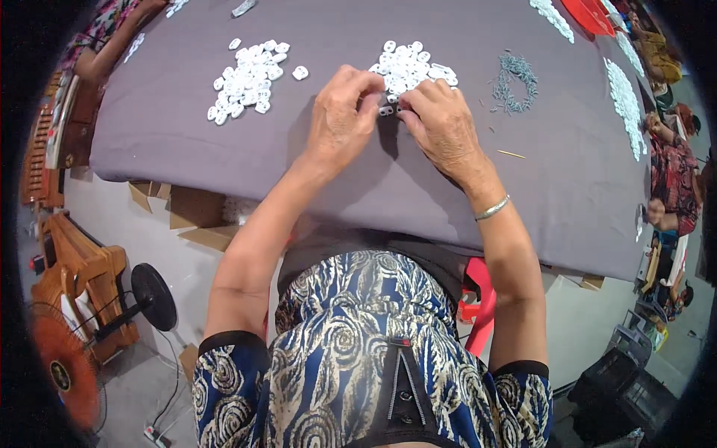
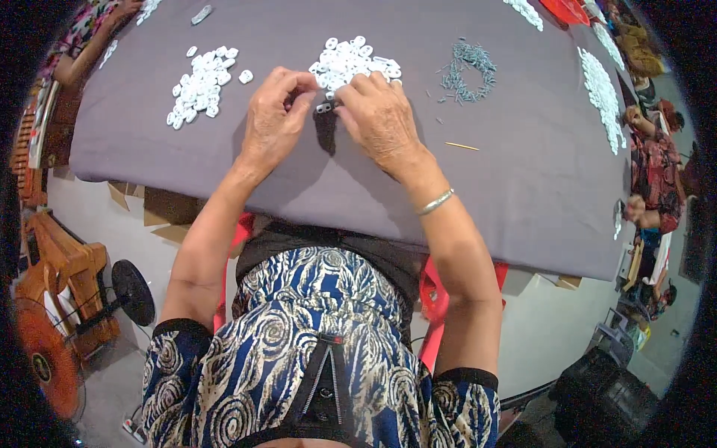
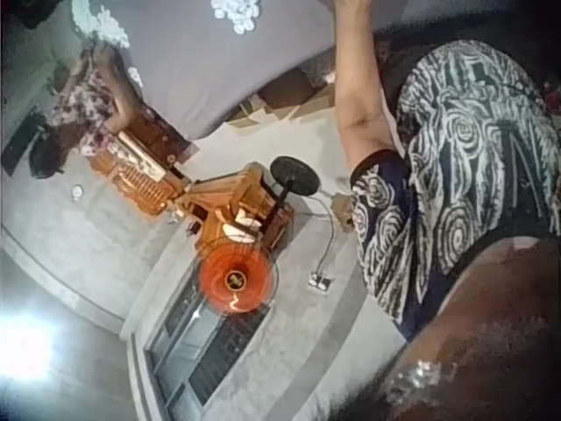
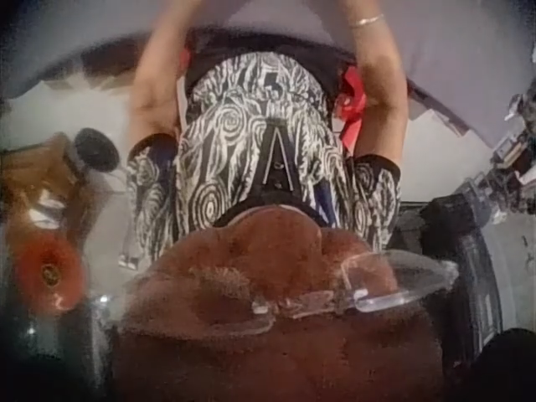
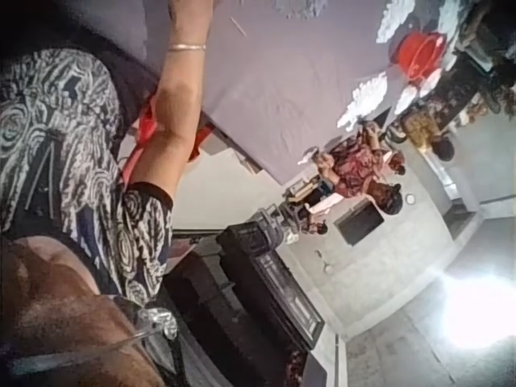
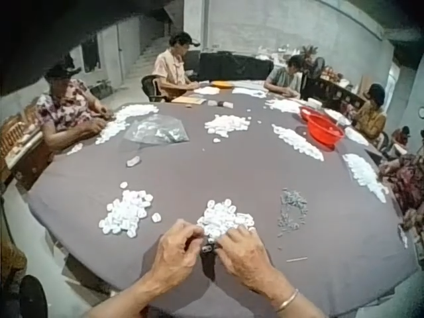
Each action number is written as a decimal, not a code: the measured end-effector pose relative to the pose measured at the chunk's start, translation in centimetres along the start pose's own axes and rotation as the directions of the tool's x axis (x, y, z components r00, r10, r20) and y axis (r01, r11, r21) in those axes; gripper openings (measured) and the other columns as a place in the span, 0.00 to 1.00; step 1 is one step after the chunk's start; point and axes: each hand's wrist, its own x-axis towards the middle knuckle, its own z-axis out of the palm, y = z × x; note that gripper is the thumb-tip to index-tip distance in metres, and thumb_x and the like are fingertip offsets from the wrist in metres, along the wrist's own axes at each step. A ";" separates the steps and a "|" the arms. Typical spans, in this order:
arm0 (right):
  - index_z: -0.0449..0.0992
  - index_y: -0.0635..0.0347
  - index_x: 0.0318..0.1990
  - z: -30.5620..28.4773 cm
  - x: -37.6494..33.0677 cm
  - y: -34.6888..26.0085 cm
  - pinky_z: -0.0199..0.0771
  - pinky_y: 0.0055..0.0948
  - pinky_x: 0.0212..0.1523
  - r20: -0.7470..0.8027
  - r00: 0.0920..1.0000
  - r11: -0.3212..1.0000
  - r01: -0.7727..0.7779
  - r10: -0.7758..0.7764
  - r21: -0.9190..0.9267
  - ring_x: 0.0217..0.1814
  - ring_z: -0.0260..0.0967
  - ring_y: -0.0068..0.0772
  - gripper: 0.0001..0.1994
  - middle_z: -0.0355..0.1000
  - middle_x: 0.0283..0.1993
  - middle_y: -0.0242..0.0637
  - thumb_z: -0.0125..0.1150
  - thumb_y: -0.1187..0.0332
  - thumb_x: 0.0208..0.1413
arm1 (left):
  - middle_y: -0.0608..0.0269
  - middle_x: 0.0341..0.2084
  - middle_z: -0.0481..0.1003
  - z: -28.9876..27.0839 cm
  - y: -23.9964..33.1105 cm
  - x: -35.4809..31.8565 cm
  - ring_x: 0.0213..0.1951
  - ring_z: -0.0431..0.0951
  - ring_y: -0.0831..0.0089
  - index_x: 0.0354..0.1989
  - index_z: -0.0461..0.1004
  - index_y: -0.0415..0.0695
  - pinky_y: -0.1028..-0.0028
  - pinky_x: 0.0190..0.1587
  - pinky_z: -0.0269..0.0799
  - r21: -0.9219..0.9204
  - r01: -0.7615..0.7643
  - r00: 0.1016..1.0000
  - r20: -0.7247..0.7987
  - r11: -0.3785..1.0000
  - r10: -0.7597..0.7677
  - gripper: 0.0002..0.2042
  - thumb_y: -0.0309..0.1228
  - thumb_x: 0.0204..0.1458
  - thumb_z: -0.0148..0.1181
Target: The person assembles plastic fasteners by picking up white plastic components and small metal springs from the table and inserting the springs into the plastic components by hand.
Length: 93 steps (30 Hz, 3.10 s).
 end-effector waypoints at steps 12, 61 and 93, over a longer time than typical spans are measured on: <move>0.72 0.63 0.31 -1.6 -1.2 -1.6 0.68 0.31 0.31 -0.124 0.970 0.929 -0.160 0.211 0.333 0.28 0.68 0.33 0.02 0.69 0.26 0.37 0.58 0.76 0.49 | 0.57 0.34 0.73 1.5 1.5 -1.8 0.33 0.75 0.69 0.43 0.71 0.39 0.73 0.33 0.72 -0.218 -0.026 0.991 0.125 0.976 0.054 0.12 0.19 0.49 0.53; 0.74 0.62 0.33 -5.5 -3.3 4.8 0.61 0.16 0.26 -0.083 0.838 0.770 -0.452 0.540 0.450 0.26 0.58 0.11 0.02 0.65 0.25 0.22 0.58 0.75 0.53 | 0.66 0.26 0.75 0.6 1.4 -0.9 0.28 0.74 0.81 0.35 0.76 0.37 0.82 0.31 0.70 -0.545 0.487 0.869 0.382 0.683 -0.314 0.04 0.23 0.51 0.59; 0.77 0.63 0.35 -2.4 0.0 0.5 0.58 0.15 0.26 0.313 0.858 0.372 -0.469 0.407 0.801 0.27 0.58 0.11 0.07 0.68 0.28 0.22 0.58 0.69 0.57 | 0.69 0.26 0.72 1.3 1.5 -1.0 0.27 0.72 0.84 0.48 0.66 0.39 0.84 0.28 0.68 -0.578 0.438 0.897 0.334 0.689 -0.291 0.16 0.22 0.50 0.59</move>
